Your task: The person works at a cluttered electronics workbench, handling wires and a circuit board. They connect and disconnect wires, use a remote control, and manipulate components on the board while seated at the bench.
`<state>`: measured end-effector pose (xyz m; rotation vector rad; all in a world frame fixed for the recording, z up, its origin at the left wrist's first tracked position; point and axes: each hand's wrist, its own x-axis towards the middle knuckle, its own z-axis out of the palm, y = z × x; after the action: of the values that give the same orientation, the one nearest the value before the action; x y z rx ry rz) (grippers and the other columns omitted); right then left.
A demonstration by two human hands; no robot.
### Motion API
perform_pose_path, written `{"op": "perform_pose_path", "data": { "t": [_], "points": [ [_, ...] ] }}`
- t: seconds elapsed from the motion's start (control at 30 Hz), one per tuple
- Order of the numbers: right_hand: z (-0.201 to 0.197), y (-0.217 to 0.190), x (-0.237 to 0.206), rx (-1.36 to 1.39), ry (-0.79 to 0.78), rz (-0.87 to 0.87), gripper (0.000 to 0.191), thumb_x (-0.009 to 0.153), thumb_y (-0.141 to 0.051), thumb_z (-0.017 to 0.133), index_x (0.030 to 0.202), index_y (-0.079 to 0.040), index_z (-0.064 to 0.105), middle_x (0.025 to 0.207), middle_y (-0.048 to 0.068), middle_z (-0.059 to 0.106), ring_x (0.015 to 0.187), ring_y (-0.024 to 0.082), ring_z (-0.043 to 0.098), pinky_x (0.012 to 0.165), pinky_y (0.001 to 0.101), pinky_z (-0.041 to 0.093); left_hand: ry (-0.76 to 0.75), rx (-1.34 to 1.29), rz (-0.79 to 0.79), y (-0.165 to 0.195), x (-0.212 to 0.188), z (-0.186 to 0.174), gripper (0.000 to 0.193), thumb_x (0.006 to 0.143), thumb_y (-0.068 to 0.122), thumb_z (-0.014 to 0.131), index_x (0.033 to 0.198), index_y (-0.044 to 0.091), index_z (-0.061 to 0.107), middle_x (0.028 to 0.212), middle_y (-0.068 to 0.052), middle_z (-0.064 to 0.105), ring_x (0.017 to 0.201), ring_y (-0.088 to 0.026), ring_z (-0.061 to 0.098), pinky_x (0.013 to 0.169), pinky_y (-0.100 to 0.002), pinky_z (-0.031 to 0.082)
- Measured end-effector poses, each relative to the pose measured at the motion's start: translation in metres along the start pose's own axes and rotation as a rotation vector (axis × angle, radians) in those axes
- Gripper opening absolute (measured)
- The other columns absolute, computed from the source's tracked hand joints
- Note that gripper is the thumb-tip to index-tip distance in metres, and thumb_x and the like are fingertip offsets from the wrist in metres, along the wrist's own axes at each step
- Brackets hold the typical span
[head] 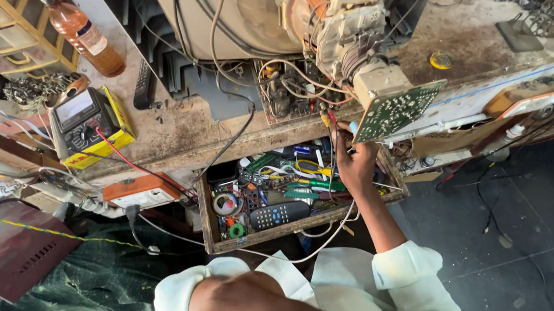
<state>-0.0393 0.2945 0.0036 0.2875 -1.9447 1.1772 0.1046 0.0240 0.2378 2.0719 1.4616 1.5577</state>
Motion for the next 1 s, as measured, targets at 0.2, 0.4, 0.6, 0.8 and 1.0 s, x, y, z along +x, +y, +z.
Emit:
{"op": "perform_pose_path", "data": {
  "t": [0.2, 0.4, 0.6, 0.8, 1.0],
  "points": [
    [0.001, 0.001, 0.001, 0.059, -0.003, 0.041, 0.021, 0.103, -0.005, 0.067, 0.119, 0.008, 0.066, 0.104, 0.018, 0.072, 0.079, 0.020, 0.071, 0.058, 0.0291, 0.057, 0.077, 0.178, -0.006, 0.003, 0.019, 0.009, 0.023, 0.115, 0.005, 0.053, 0.124, -0.013, 0.063, 0.128, -0.023, 0.068, 0.113, -0.036, 0.075, 0.092, -0.041, 0.068],
    [0.000, 0.002, 0.004, 0.068, -0.037, -0.019, 0.018, 0.105, 0.000, 0.064, 0.120, 0.010, 0.065, 0.102, 0.018, 0.072, 0.082, 0.017, 0.072, 0.057, 0.0275, 0.057, 0.037, 0.348, -0.022, -0.004, 0.023, 0.023, 0.020, 0.111, -0.005, 0.057, 0.129, -0.010, 0.065, 0.132, -0.020, 0.069, 0.111, -0.030, 0.074, 0.092, -0.034, 0.065],
    [0.001, 0.002, 0.003, 0.080, -0.051, 0.121, 0.018, 0.103, -0.001, 0.066, 0.118, 0.009, 0.067, 0.095, 0.016, 0.073, 0.071, 0.017, 0.071, 0.052, 0.0282, 0.056, 0.037, 0.734, 0.154, -0.013, 0.019, 0.026, 0.024, 0.095, -0.017, 0.067, 0.118, -0.011, 0.071, 0.123, -0.017, 0.072, 0.106, -0.022, 0.076, 0.075, -0.029, 0.062],
    [0.000, 0.003, 0.002, 0.036, -0.023, -0.013, 0.017, 0.104, 0.001, 0.065, 0.119, 0.008, 0.066, 0.104, 0.019, 0.073, 0.082, 0.021, 0.074, 0.061, 0.0289, 0.060, 0.160, 1.270, 0.230, -0.010, 0.033, 0.036, 0.024, 0.092, -0.010, 0.077, 0.113, 0.001, 0.074, 0.116, -0.007, 0.072, 0.103, -0.016, 0.074, 0.070, -0.020, 0.057],
    [0.000, 0.002, 0.002, 0.055, -0.025, -0.002, 0.019, 0.104, 0.001, 0.063, 0.121, 0.008, 0.066, 0.106, 0.018, 0.072, 0.085, 0.020, 0.073, 0.061, 0.0284, 0.060, 0.428, 0.953, 0.136, -0.015, 0.039, 0.039, 0.018, 0.092, 0.007, 0.084, 0.103, 0.000, 0.072, 0.097, -0.011, 0.071, 0.086, -0.025, 0.076, 0.068, -0.032, 0.062]
  ]
}}
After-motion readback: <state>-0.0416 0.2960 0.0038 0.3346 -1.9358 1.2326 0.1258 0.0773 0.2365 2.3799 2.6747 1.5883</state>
